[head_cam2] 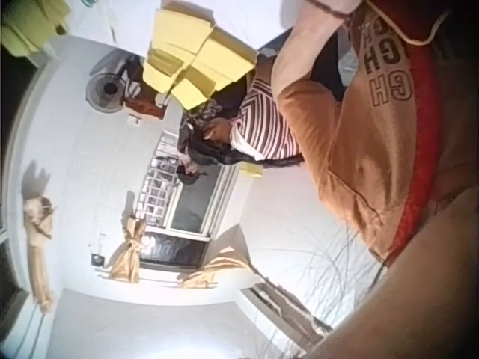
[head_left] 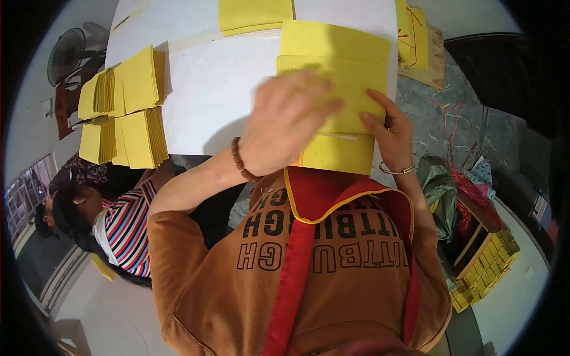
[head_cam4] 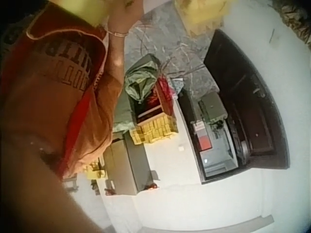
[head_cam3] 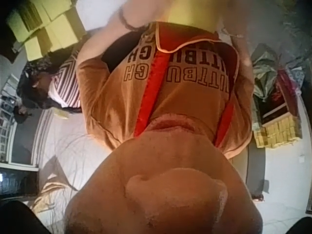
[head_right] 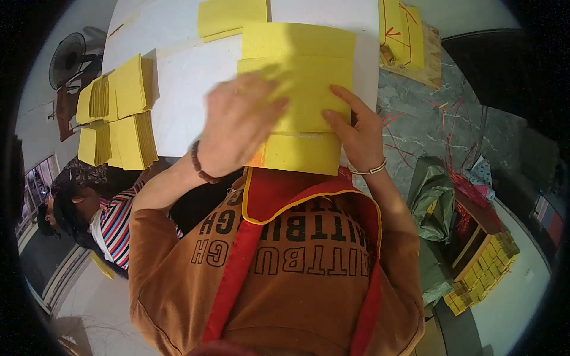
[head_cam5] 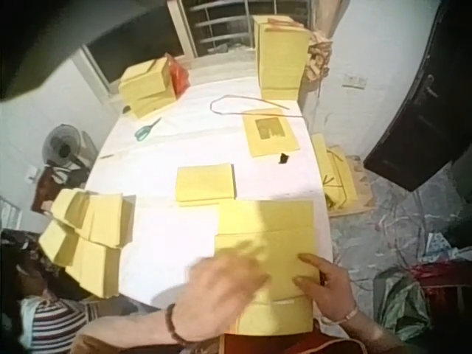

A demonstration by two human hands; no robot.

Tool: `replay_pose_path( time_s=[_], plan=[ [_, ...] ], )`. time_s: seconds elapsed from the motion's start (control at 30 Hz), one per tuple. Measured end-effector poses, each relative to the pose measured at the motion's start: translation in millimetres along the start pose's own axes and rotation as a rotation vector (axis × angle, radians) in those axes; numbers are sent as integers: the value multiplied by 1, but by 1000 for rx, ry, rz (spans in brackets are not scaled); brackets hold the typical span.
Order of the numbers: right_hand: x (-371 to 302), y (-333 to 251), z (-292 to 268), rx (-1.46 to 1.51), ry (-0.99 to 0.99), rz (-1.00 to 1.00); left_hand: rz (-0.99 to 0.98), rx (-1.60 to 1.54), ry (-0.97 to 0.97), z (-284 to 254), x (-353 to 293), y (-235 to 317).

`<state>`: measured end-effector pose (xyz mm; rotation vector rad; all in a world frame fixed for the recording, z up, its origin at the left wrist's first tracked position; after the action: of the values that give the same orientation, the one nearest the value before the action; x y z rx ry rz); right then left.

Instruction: Folding and bundling stacks of yellow joss paper with a red ribbon.

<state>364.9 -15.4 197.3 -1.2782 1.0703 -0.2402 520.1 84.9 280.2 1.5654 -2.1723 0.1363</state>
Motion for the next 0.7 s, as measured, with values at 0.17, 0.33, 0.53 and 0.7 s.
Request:
replay_pose_path(
  time_s=[0.17, 0.33, 0.53, 0.7],
  plan=[
    [2, 1, 0, 13, 39, -58, 148, -307, -236, 44, 0, 17],
    [-14, -17, -2, -522, 323, -324, 142, -279, -362, 62, -11, 16],
    [2, 40, -5, -49, 203, -132, 173, -216, -411, 68, -8, 15],
    [6, 47, 8, 318, -22, -1, 184, -245, -333, 61, -3, 13]
  ],
)
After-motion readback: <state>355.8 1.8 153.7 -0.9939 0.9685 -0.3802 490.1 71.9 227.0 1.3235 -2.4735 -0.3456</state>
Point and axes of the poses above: each hand's wrist, its own x-axis towards the middle knuckle, its own z-axis out of the palm, y = z × x, the point moved 7 cm from there along x, towards the middle knuckle, and after that the axes turned 15 degrees about z, right-handed, at the moved point
